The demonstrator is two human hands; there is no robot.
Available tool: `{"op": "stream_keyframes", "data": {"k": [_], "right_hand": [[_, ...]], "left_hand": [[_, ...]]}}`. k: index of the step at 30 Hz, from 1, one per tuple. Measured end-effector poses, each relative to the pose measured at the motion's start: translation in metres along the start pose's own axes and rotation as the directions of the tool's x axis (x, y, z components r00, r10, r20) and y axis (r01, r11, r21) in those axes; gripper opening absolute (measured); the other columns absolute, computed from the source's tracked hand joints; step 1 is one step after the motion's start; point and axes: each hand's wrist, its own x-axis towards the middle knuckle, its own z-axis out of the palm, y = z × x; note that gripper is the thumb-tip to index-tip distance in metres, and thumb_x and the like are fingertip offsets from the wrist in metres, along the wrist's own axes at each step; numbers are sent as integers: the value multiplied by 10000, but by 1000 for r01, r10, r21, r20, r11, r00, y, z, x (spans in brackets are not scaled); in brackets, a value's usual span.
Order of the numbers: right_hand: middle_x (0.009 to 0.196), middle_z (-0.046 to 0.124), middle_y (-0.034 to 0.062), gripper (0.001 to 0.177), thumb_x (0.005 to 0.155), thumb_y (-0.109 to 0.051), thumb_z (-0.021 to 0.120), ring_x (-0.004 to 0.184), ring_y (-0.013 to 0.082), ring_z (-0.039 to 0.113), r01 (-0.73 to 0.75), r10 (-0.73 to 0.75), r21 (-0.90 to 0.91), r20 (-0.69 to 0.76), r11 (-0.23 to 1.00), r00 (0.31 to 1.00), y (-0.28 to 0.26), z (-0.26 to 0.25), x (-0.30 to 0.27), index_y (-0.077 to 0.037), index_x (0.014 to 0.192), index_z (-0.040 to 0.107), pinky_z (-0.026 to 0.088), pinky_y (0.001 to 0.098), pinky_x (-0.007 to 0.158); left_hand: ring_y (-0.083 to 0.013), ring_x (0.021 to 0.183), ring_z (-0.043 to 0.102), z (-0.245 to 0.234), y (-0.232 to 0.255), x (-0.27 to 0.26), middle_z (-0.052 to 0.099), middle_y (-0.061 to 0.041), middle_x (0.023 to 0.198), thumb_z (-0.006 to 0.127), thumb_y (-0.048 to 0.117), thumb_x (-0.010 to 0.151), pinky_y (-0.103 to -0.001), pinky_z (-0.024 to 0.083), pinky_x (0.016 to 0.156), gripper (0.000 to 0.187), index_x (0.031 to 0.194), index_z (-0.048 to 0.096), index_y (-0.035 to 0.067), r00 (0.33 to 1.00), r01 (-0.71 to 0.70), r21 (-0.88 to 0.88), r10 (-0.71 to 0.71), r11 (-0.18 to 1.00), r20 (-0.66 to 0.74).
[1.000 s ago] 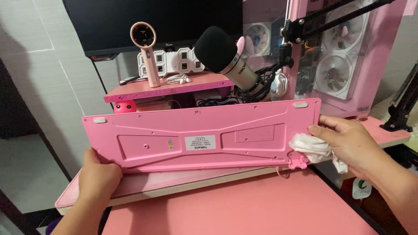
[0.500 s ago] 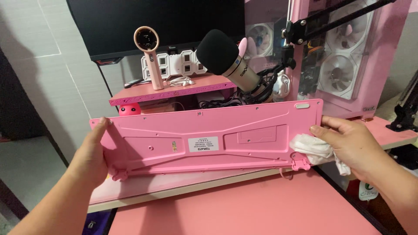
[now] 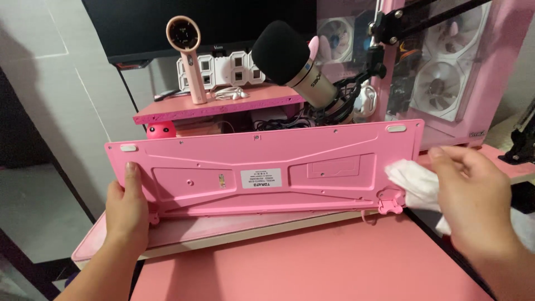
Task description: The person wipes a white audio mixer, a pink mouse, a pink keyboard, a black wrist rest, and a microphone with a white cloth. They also wipe the pink desk surface and a pink monitor stand, then place the keyboard back on the desk.
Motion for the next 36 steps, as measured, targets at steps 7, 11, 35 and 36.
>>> {"op": "stream_keyframes", "data": {"k": [7, 11, 35, 36], "right_hand": [[991, 704, -8, 522, 536, -91, 604, 849, 189, 668, 381, -315, -88, 409, 920, 856, 11, 51, -119, -195, 1040, 687, 520, 319, 757], [1025, 595, -2, 536, 502, -64, 622, 928, 266, 574, 687, -448, -89, 696, 721, 561, 60, 74, -149, -225, 1010, 680, 503, 365, 846], [1139, 595, 132, 480, 835, -7, 625, 952, 279, 614, 556, -502, -318, 240, 768, 831, 12, 43, -58, -141, 1273, 770, 503, 380, 937], [1086, 595, 98, 471, 841, 22, 596, 940, 264, 604, 577, -501, -274, 302, 769, 811, 5, 51, -65, -126, 1253, 771, 506, 383, 885]], "left_hand": [[-576, 1091, 555, 10, -20, 11, 643, -322, 1168, 331, 638, 1083, -610, 391, 891, 668, 1141, 517, -1, 974, -133, 319, 184, 938, -133], [-624, 1038, 558, 11, -30, 17, 640, -370, 1081, 358, 614, 1096, -651, 379, 852, 641, 1099, 510, -9, 947, -202, 372, 278, 906, -163], [-614, 1001, 566, 17, -24, 2, 629, -365, 1083, 388, 581, 1097, -642, 396, 823, 630, 1140, 453, -44, 939, -237, 375, 311, 896, -149], [-580, 995, 576, 17, -23, 1, 629, -329, 1085, 379, 599, 1089, -620, 408, 820, 644, 1143, 449, -38, 945, -228, 359, 295, 905, -144]]}}
